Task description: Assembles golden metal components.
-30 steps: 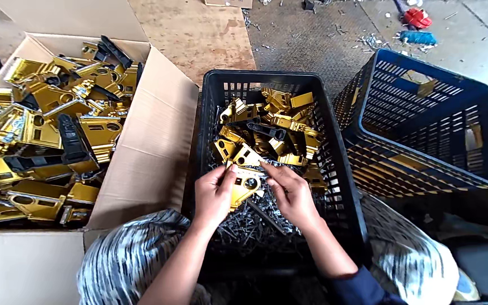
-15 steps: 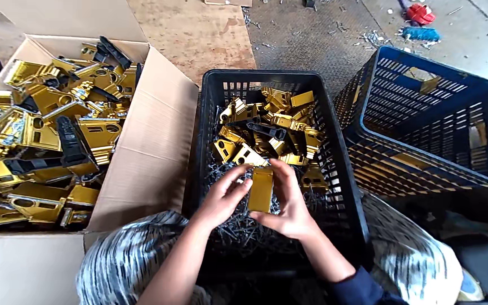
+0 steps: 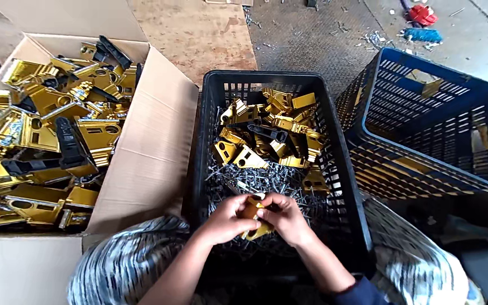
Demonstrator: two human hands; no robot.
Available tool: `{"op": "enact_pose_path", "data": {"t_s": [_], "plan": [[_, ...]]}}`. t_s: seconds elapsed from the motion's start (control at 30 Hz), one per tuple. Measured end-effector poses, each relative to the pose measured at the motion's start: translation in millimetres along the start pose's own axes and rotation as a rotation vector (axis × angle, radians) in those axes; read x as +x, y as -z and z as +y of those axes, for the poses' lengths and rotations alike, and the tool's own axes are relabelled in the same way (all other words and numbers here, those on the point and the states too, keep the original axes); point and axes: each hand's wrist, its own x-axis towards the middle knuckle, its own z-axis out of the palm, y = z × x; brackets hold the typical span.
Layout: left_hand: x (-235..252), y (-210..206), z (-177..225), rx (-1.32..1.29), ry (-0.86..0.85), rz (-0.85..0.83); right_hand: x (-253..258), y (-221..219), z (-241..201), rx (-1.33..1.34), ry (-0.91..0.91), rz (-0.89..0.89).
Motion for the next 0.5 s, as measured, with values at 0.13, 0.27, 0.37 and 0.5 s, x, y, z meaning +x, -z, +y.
{"op": "enact_pose_path", "data": {"t_s": [0.13, 0.27, 0.37, 0.5], "plan": [[-15.5, 8.6, -8.3, -0.253, 0.091, -0.203, -16.7, -20.9, 1.3, 0.569, -0.434, 0.25], [-20.4, -1.0, -22.0, -0.397, 0.057, -0.048, 9.2, -20.4, -8.0, 0.325, -0.551, 0.102], [-12.6, -2.9, -18.2, -0.339, 0.116, 0.244, 62.4, 13.2, 0.1, -0.674, -0.293, 0.064], [0.1, 2.6, -3.4, -0.409, 0.154, 0.49, 120.7, 27.1, 33.3, -1.281, -0.434, -0.002]]}}
